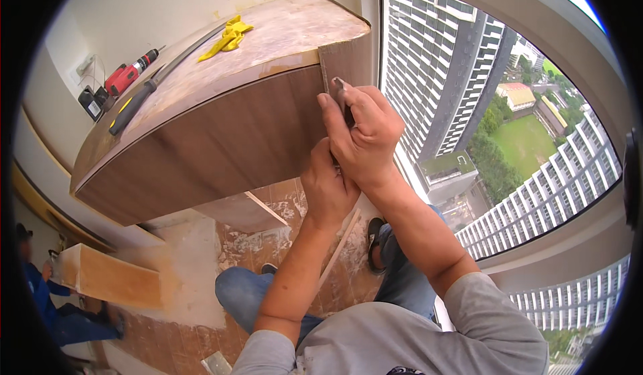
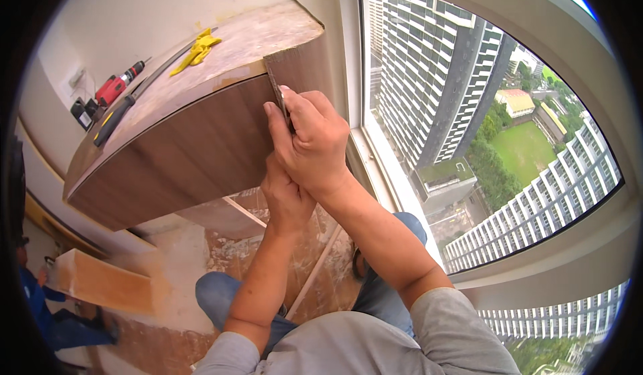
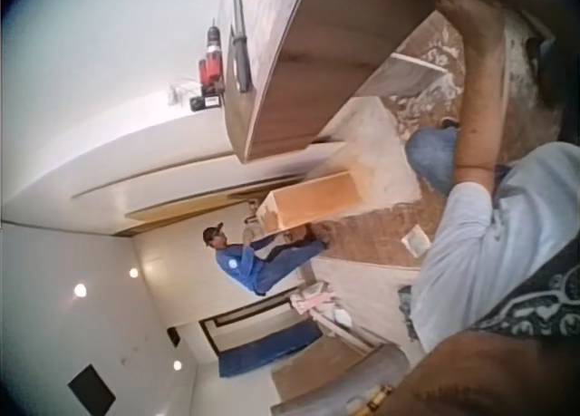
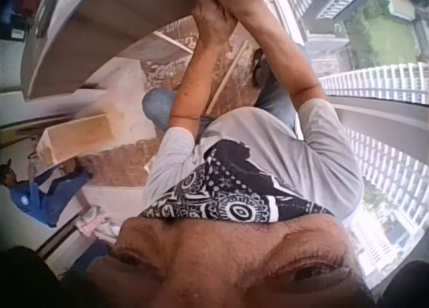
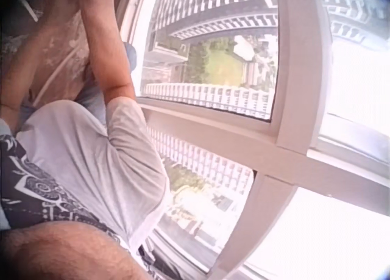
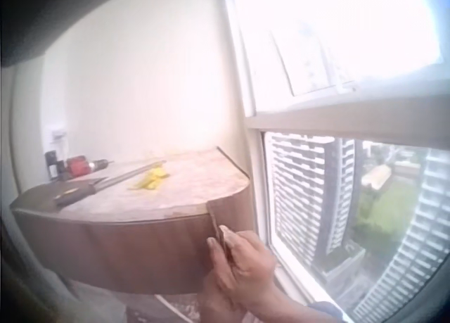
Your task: Trimming and smoothing the laminate edges of a wall-mounted cabinet using a utility knife and cloth.
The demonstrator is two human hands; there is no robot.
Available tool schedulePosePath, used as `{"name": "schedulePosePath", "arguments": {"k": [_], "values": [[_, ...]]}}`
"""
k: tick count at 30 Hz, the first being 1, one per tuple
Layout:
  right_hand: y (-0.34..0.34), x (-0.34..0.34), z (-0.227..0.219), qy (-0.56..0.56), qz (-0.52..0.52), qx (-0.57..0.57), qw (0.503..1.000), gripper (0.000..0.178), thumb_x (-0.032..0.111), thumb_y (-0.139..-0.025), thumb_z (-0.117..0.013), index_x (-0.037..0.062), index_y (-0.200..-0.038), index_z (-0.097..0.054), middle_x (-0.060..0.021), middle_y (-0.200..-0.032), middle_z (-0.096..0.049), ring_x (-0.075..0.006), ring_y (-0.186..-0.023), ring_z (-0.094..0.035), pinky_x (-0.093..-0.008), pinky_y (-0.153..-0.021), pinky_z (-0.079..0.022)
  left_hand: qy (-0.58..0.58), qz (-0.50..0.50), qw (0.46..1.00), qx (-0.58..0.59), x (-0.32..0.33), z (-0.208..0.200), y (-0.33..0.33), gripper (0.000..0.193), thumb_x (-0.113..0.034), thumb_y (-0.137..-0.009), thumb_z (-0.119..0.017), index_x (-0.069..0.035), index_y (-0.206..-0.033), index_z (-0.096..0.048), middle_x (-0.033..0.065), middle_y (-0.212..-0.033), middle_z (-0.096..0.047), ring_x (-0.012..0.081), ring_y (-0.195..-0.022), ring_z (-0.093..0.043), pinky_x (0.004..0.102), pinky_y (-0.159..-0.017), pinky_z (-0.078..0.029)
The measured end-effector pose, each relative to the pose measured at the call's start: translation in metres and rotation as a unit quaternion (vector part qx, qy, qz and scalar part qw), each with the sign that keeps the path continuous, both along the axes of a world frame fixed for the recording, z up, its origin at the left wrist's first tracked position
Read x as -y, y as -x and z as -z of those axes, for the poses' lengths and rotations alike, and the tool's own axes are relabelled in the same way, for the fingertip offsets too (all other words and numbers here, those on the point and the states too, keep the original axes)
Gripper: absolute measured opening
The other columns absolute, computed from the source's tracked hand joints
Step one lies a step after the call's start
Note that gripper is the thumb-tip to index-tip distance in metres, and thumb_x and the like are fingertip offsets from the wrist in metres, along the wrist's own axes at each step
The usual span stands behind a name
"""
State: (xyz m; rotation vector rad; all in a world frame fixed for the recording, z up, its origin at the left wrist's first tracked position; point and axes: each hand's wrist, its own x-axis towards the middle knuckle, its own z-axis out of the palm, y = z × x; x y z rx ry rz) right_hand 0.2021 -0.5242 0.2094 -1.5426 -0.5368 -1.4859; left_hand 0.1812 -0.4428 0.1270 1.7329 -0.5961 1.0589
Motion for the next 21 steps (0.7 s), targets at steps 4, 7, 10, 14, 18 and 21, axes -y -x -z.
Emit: {"name": "schedulePosePath", "arguments": {"k": [4, 7, 10, 14, 18, 21], "values": [[-0.016, -0.005, 0.006, -0.016, 0.018, 0.038, 0.999, 0.024, -0.001, -0.079, -0.084, -0.0011, -0.099, -0.072, -0.0124, -0.079, -0.066, -0.0232, -0.063, -0.064, -0.0314, -0.056, -0.051, 0.000, 0.019, 1.000, 0.004, 0.002, 0.009, -0.016, 0.039, -0.016, -0.093, -0.074, 0.002, -0.124, -0.060, 0.0217, -0.108, -0.069, 0.0410, -0.098, -0.071, 0.0453, -0.081, -0.056], [-0.021, -0.005, 0.006, -0.026, 0.022, 0.039, 0.999, 0.023, -0.002, -0.077, -0.084, -0.0005, -0.097, -0.072, -0.0119, -0.078, -0.066, -0.0227, -0.062, -0.063, -0.0307, -0.055, -0.050, 0.012, 0.025, 1.000, 0.004, 0.005, 0.012, -0.022, 0.037, -0.017, -0.093, -0.074, 0.001, -0.122, -0.059, 0.0227, -0.107, -0.068, 0.0422, -0.096, -0.071, 0.0458, -0.080, -0.056], [-0.025, -0.005, 0.004, -0.007, 0.020, 0.067, 0.998, 0.022, -0.003, -0.077, -0.083, -0.0003, -0.096, -0.071, -0.0118, -0.078, -0.066, -0.0223, -0.061, -0.063, -0.0309, -0.055, -0.050, 0.028, 0.024, 0.999, 0.008, 0.007, 0.015, -0.026, 0.037, -0.018, -0.093, -0.074, 0.001, -0.121, -0.059, 0.0231, -0.107, -0.068, 0.0432, -0.096, -0.070, 0.0462, -0.080, -0.056], [-0.028, -0.004, 0.001, 0.011, 0.036, 0.078, 0.996, 0.021, -0.004, -0.078, -0.081, 0.0006, -0.095, -0.071, -0.0110, -0.076, -0.065, -0.0215, -0.060, -0.062, -0.0307, -0.054, -0.050, 0.033, 0.029, 0.999, -0.021, 0.006, 0.018, -0.027, 0.038, -0.019, -0.093, -0.075, 0.001, -0.121, -0.059, 0.0230, -0.107, -0.068, 0.0435, -0.096, -0.070, 0.0467, -0.080, -0.056], [-0.028, -0.006, 0.000, 0.010, 0.041, 0.066, 0.997, 0.019, -0.005, -0.079, -0.080, 0.0009, -0.095, -0.071, -0.0105, -0.076, -0.065, -0.0209, -0.059, -0.062, -0.0301, -0.053, -0.049, 0.026, 0.022, 0.999, -0.027, 0.005, 0.019, -0.028, 0.039, -0.018, -0.092, -0.076, 0.001, -0.121, -0.059, 0.0221, -0.105, -0.069, 0.0428, -0.095, -0.071, 0.0459, -0.079, -0.056], [-0.031, -0.004, 0.002, 0.014, 0.036, 0.066, 0.997, 0.019, -0.005, -0.079, -0.079, 0.0008, -0.094, -0.070, -0.0102, -0.075, -0.064, -0.0204, -0.058, -0.061, -0.0301, -0.053, -0.048, 0.031, 0.025, 0.998, -0.040, 0.005, 0.017, -0.026, 0.039, -0.018, -0.091, -0.077, 0.000, -0.120, -0.059, 0.0208, -0.103, -0.069, 0.0416, -0.091, -0.072, 0.0447, -0.076, -0.056]]}}
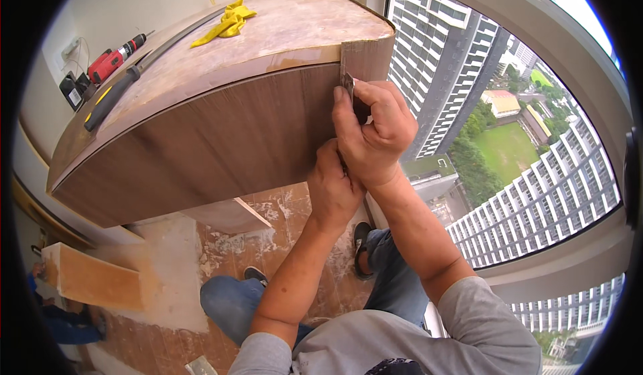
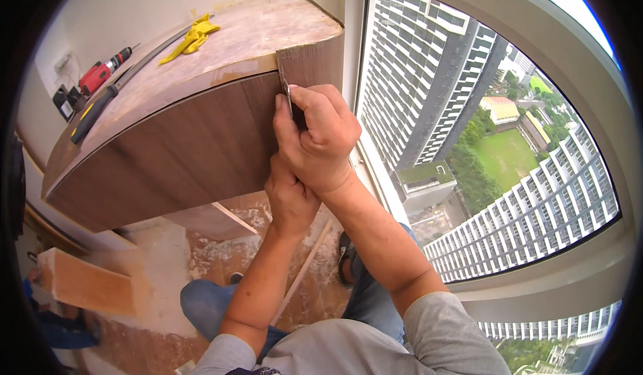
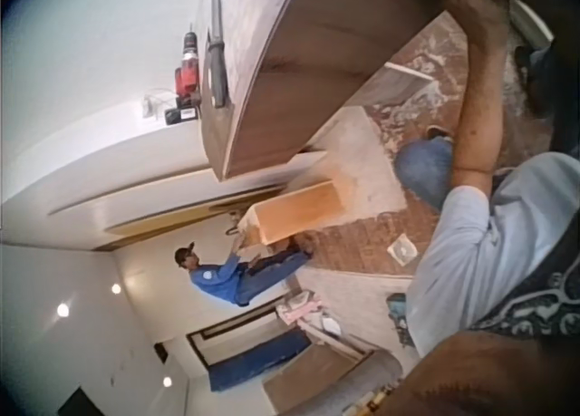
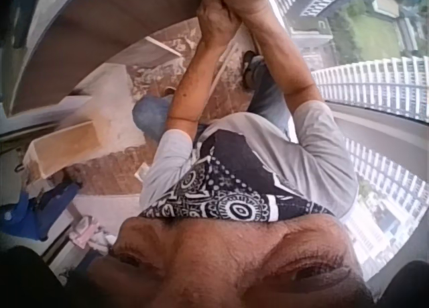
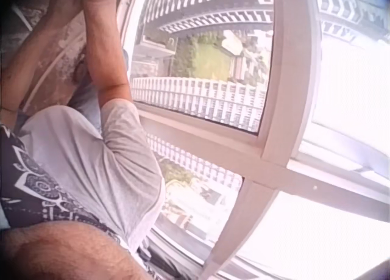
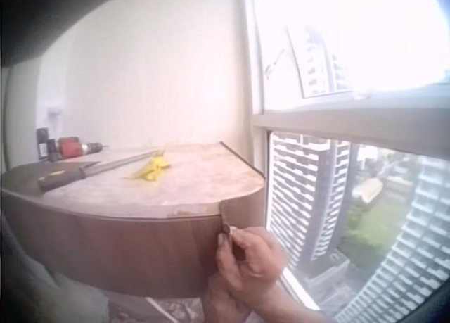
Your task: Trimming and smoothing the laminate edges of a wall-mounted cabinet using a utility knife and cloth.
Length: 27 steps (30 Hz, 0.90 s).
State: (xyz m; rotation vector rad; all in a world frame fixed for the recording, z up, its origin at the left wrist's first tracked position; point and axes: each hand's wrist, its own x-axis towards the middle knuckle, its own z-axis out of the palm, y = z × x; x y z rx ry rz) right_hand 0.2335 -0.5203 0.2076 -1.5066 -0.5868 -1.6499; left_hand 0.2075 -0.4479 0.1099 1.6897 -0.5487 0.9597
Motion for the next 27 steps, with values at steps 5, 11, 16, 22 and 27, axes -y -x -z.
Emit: {"name": "schedulePosePath", "arguments": {"k": [5, 11, 16, 22, 27], "values": [[-0.0038, 0.0008, 0.0014, 0.009, -0.002, 0.009, 1.000, 0.018, -0.006, -0.079, -0.079, -0.0006, -0.092, -0.068, -0.0094, -0.076, -0.064, -0.0171, -0.059, -0.059, -0.0279, -0.054, -0.046, -0.002, -0.017, 1.000, -0.019, 0.0008, 0.0027, -0.0018, 0.037, -0.020, -0.088, -0.079, -0.001, -0.114, -0.060, 0.0192, -0.099, -0.069, 0.0408, -0.086, -0.072, 0.0449, -0.073, -0.056], [-0.0060, 0.0003, 0.0026, 0.013, -0.006, 0.019, 1.000, 0.019, -0.008, -0.079, -0.080, -0.0022, -0.089, -0.066, -0.0099, -0.078, -0.066, -0.0146, -0.062, -0.059, -0.0257, -0.057, -0.046, -0.042, -0.046, 0.997, 0.037, -0.0009, 0.0011, -0.0038, 0.040, -0.014, -0.086, -0.076, 0.001, -0.117, -0.056, 0.0199, -0.095, -0.068, 0.0381, -0.078, -0.070, 0.0446, -0.066, -0.057], [-0.0046, 0.0011, 0.0067, 0.007, -0.014, 0.013, 1.000, 0.019, -0.007, -0.079, -0.080, -0.0018, -0.089, -0.066, -0.0103, -0.078, -0.067, -0.0146, -0.063, -0.060, -0.0259, -0.058, -0.048, -0.017, -0.038, 0.999, 0.017, 0.0036, 0.0036, -0.0009, 0.034, -0.015, -0.089, -0.075, 0.000, -0.114, -0.058, 0.0205, -0.097, -0.067, 0.0403, -0.085, -0.070, 0.0455, -0.072, -0.056], [0.0034, -0.0010, 0.0026, -0.014, -0.018, -0.010, 1.000, 0.015, -0.006, -0.080, -0.080, -0.0011, -0.087, -0.067, -0.0100, -0.079, -0.068, -0.0160, -0.064, -0.063, -0.0263, -0.059, -0.049, -0.001, -0.038, 0.999, 0.030, 0.0034, 0.0009, -0.0001, 0.034, -0.015, -0.089, -0.075, 0.000, -0.114, -0.058, 0.0212, -0.095, -0.067, 0.0416, -0.083, -0.070, 0.0464, -0.071, -0.056], [0.0028, 0.0004, 0.0034, -0.013, -0.039, -0.007, 0.999, 0.015, -0.006, -0.080, -0.079, -0.0005, -0.090, -0.069, -0.0106, -0.078, -0.067, -0.0185, -0.062, -0.063, -0.0284, -0.058, -0.050, -0.009, -0.046, 0.998, 0.028, 0.0050, 0.0010, 0.0004, 0.037, -0.015, -0.088, -0.075, 0.002, -0.115, -0.056, 0.0217, -0.091, -0.068, 0.0411, -0.078, -0.070, 0.0466, -0.067, -0.057]]}}
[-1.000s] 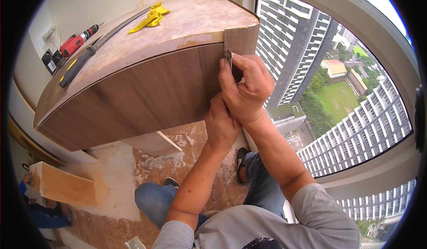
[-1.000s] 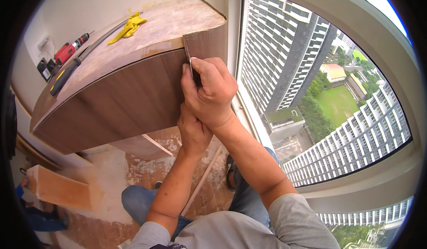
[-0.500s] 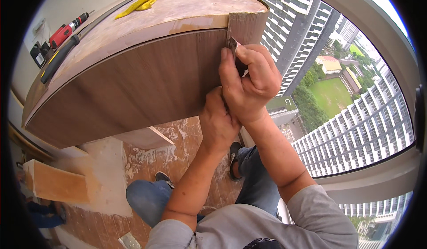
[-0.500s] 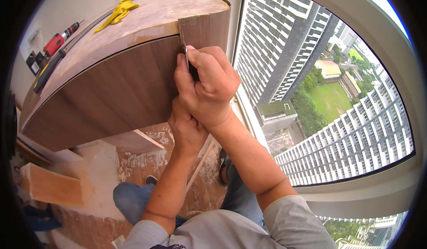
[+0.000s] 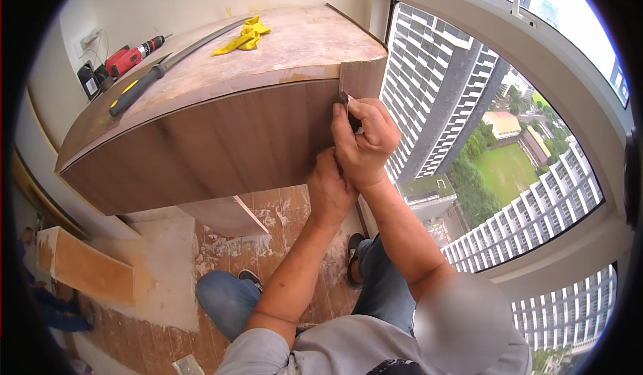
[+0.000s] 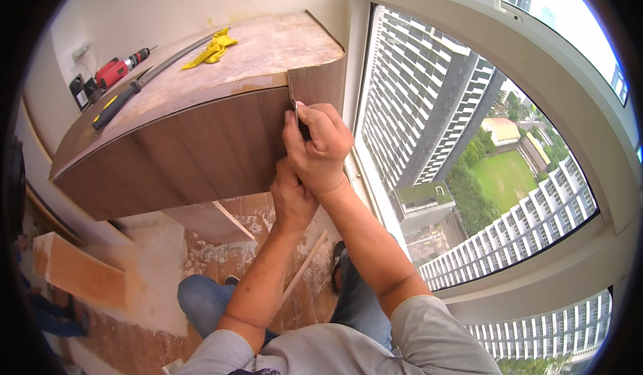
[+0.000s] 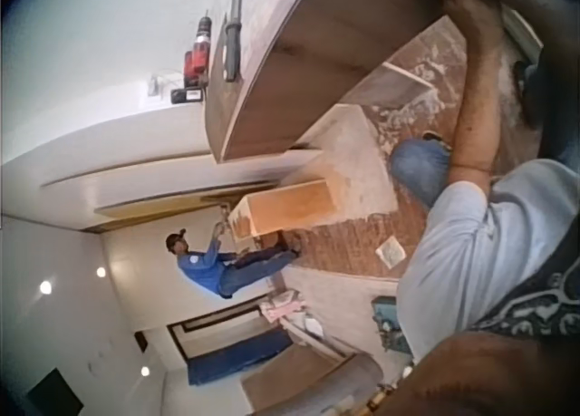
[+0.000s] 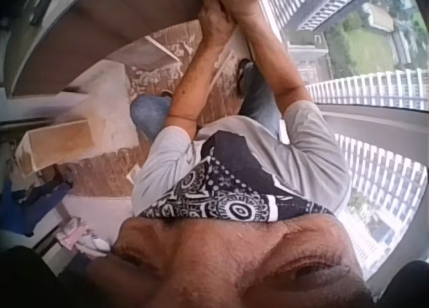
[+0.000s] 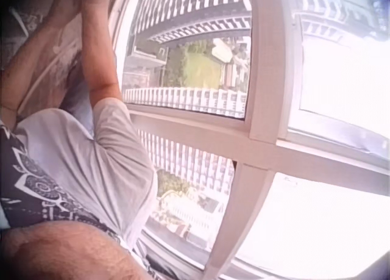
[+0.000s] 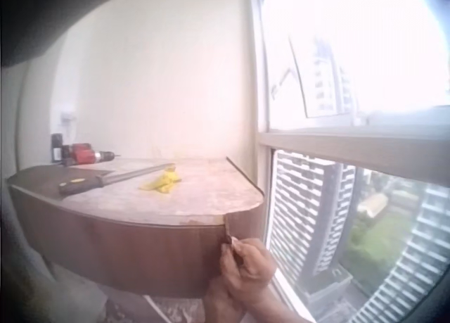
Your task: Trimming and smoothing the laminate edges of a wall-mounted cabinet using a utility knife and cloth.
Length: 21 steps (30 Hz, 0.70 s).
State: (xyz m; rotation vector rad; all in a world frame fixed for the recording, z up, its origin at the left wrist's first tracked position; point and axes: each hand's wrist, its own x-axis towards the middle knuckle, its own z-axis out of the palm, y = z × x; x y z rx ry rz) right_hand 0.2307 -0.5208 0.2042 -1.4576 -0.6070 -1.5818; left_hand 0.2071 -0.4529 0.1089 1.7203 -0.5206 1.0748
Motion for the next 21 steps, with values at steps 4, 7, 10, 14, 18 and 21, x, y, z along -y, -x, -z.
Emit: {"name": "schedulePosePath", "arguments": {"k": [4, 7, 10, 14, 18, 21], "values": [[0.001, 0.001, -0.003, 0.011, 0.004, 0.002, 1.000, 0.016, -0.006, -0.080, -0.078, 0.0002, -0.092, -0.070, -0.0108, -0.077, -0.066, -0.0212, -0.062, -0.063, -0.0301, -0.057, -0.050, 0.002, 0.009, 1.000, 0.008, -0.001, 0.002, -0.002, 0.036, -0.016, -0.091, -0.074, 0.002, -0.117, -0.057, 0.0224, -0.095, -0.069, 0.0431, -0.082, -0.071, 0.0473, -0.070, -0.057], [-0.001, 0.002, 0.000, 0.016, 0.002, 0.002, 1.000, 0.016, -0.005, -0.081, -0.078, 0.0002, -0.094, -0.070, -0.0107, -0.077, -0.066, -0.0212, -0.062, -0.063, -0.0299, -0.057, -0.050, 0.016, 0.016, 1.000, 0.015, 0.000, 0.007, -0.005, 0.034, -0.019, -0.093, -0.074, 0.001, -0.116, -0.059, 0.0227, -0.097, -0.069, 0.0449, -0.086, -0.070, 0.0484, -0.072, -0.056], [-0.006, 0.003, 0.005, 0.021, 0.010, 0.001, 1.000, 0.016, -0.005, -0.080, -0.079, 0.0005, -0.093, -0.071, -0.0101, -0.077, -0.066, -0.0204, -0.063, -0.063, -0.0296, -0.057, -0.050, 0.020, 0.018, 1.000, 0.012, -0.001, 0.011, -0.006, 0.035, -0.019, -0.093, -0.074, 0.001, -0.117, -0.059, 0.0230, -0.097, -0.069, 0.0451, -0.085, -0.070, 0.0484, -0.072, -0.056], [-0.006, 0.001, 0.005, 0.019, 0.014, 0.000, 1.000, 0.017, -0.004, -0.080, -0.079, 0.0009, -0.094, -0.071, -0.0097, -0.077, -0.066, -0.0193, -0.062, -0.063, -0.0294, -0.056, -0.049, 0.010, 0.008, 1.000, 0.012, -0.002, 0.007, -0.005, 0.037, -0.021, -0.093, -0.075, 0.001, -0.117, -0.059, 0.0229, -0.097, -0.069, 0.0446, -0.084, -0.070, 0.0477, -0.070, -0.056], [-0.007, 0.003, 0.006, 0.024, 0.021, -0.001, 0.999, 0.018, -0.004, -0.080, -0.080, 0.0011, -0.095, -0.071, -0.0093, -0.078, -0.066, -0.0184, -0.062, -0.062, -0.0288, -0.056, -0.049, 0.000, 0.001, 1.000, 0.027, -0.001, 0.007, -0.008, 0.036, -0.012, -0.089, -0.073, 0.003, -0.118, -0.057, 0.0202, -0.095, -0.067, 0.0385, -0.078, -0.071, 0.0446, -0.066, -0.057], [-0.009, 0.003, 0.007, 0.026, 0.024, 0.000, 0.999, 0.018, -0.004, -0.080, -0.080, 0.0010, -0.095, -0.071, -0.0092, -0.079, -0.067, -0.0183, -0.062, -0.062, -0.0285, -0.056, -0.049, 0.002, -0.004, 0.999, 0.038, 0.001, 0.011, -0.009, 0.036, -0.012, -0.090, -0.073, 0.003, -0.118, -0.057, 0.0196, -0.095, -0.067, 0.0378, -0.078, -0.070, 0.0446, -0.066, -0.057]]}}
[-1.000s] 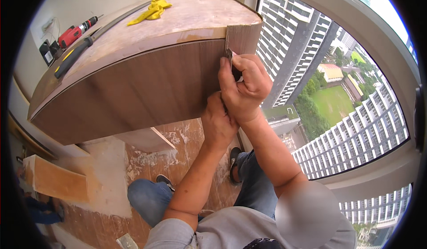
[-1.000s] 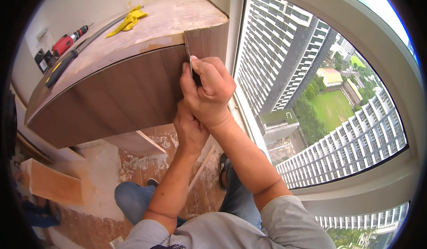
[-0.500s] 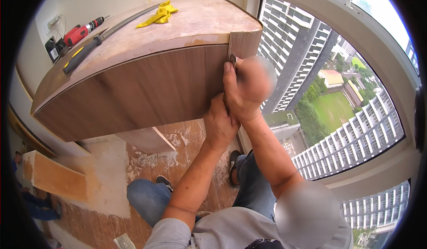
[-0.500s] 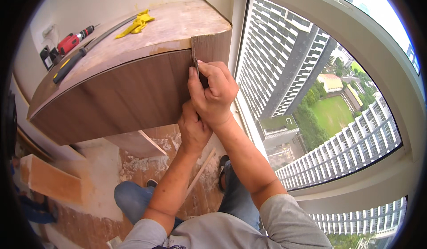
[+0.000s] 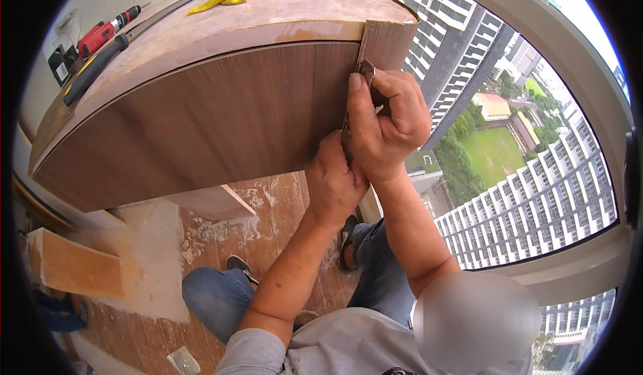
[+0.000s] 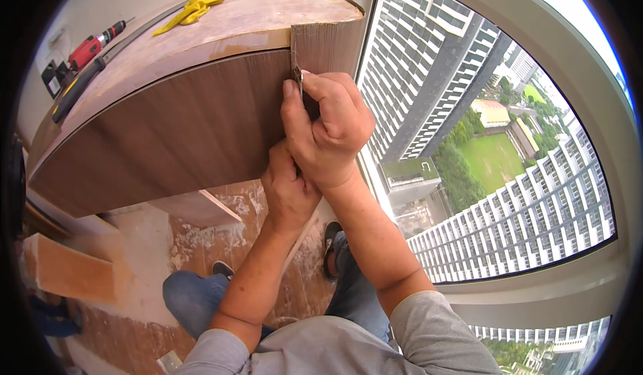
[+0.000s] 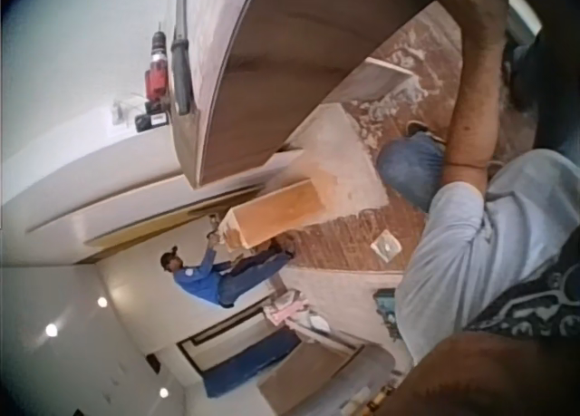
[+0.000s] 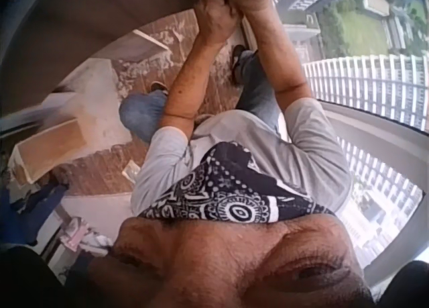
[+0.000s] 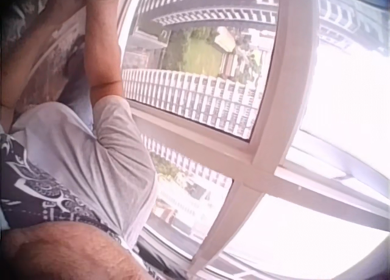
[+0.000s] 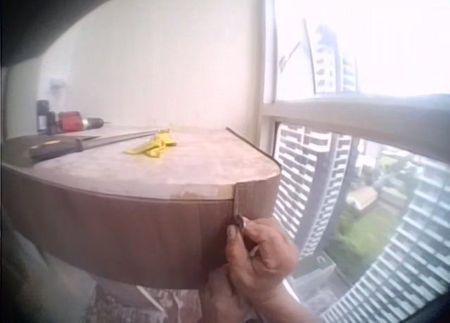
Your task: Trimming and smoothing the laminate edges of a wall-mounted cabinet using a utility knife and cloth.
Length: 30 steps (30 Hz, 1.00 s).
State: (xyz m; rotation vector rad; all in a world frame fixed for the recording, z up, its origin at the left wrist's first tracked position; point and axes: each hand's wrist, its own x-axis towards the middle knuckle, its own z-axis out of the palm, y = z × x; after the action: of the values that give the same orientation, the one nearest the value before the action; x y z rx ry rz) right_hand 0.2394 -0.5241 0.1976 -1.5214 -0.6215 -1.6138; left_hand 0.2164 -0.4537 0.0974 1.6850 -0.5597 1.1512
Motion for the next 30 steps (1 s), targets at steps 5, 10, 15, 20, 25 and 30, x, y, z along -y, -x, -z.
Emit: {"name": "schedulePosePath", "arguments": {"k": [5, 10, 15, 20, 25, 30], "values": [[-0.002, -0.002, 0.002, 0.006, 0.005, 0.014, 1.000, 0.014, -0.007, -0.083, -0.078, -0.0019, -0.091, -0.068, -0.0086, -0.082, -0.068, -0.0109, -0.065, -0.058, -0.0242, -0.059, -0.046, -0.008, 0.005, 1.000, -0.006, -0.002, 0.000, 0.001, 0.036, -0.012, -0.090, -0.073, 0.003, -0.119, -0.057, 0.0187, -0.093, -0.066, 0.0372, -0.075, -0.070, 0.0444, -0.064, -0.058], [0.000, -0.002, 0.002, -0.007, -0.023, 0.022, 0.999, 0.014, -0.008, -0.083, -0.078, -0.0029, -0.092, -0.068, -0.0091, -0.081, -0.069, -0.0117, -0.066, -0.060, -0.0243, -0.060, -0.046, -0.016, -0.006, 1.000, -0.012, -0.002, -0.003, 0.005, 0.038, -0.012, -0.088, -0.074, 0.003, -0.119, -0.057, 0.0181, -0.092, -0.067, 0.0373, -0.074, -0.070, 0.0442, -0.065, -0.057], [0.001, -0.002, 0.010, 0.000, -0.026, 0.015, 1.000, 0.015, -0.009, -0.081, -0.077, -0.0028, -0.092, -0.068, -0.0108, -0.080, -0.068, -0.0159, -0.065, -0.062, -0.0267, -0.058, -0.049, -0.012, 0.005, 0.999, -0.030, -0.004, 0.008, 0.006, 0.039, -0.011, -0.087, -0.075, 0.003, -0.119, -0.058, 0.0183, -0.090, -0.068, 0.0374, -0.074, -0.070, 0.0442, -0.066, -0.058], [0.004, -0.002, 0.002, -0.014, -0.037, 0.002, 0.999, 0.017, -0.008, -0.079, -0.078, -0.0015, -0.092, -0.070, -0.0113, -0.078, -0.067, -0.0195, -0.062, -0.064, -0.0289, -0.056, -0.050, 0.028, 0.043, 0.998, -0.035, -0.003, -0.003, 0.008, 0.033, -0.016, -0.093, -0.074, 0.000, -0.117, -0.060, 0.0222, -0.099, -0.070, 0.0426, -0.087, -0.071, 0.0454, -0.073, -0.056], [0.005, -0.003, -0.009, -0.014, -0.020, 0.011, 1.000, 0.016, -0.007, -0.079, -0.079, -0.0009, -0.090, -0.070, -0.0109, -0.077, -0.067, -0.0192, -0.062, -0.064, -0.0286, -0.056, -0.050, 0.004, 0.010, 1.000, -0.010, -0.003, -0.014, 0.006, 0.035, -0.010, -0.089, -0.073, 0.004, -0.117, -0.058, 0.0193, -0.093, -0.068, 0.0382, -0.077, -0.071, 0.0444, -0.067, -0.058], [0.004, -0.003, -0.006, -0.009, -0.010, 0.005, 1.000, 0.013, -0.006, -0.083, -0.079, -0.0024, -0.089, -0.068, -0.0089, -0.080, -0.068, -0.0112, -0.065, -0.060, -0.0241, -0.059, -0.046, -0.008, 0.008, 1.000, -0.013, -0.004, -0.010, 0.003, 0.033, -0.009, -0.089, -0.072, 0.004, -0.117, -0.058, 0.0200, -0.094, -0.066, 0.0390, -0.077, -0.070, 0.0448, -0.066, -0.057]]}}
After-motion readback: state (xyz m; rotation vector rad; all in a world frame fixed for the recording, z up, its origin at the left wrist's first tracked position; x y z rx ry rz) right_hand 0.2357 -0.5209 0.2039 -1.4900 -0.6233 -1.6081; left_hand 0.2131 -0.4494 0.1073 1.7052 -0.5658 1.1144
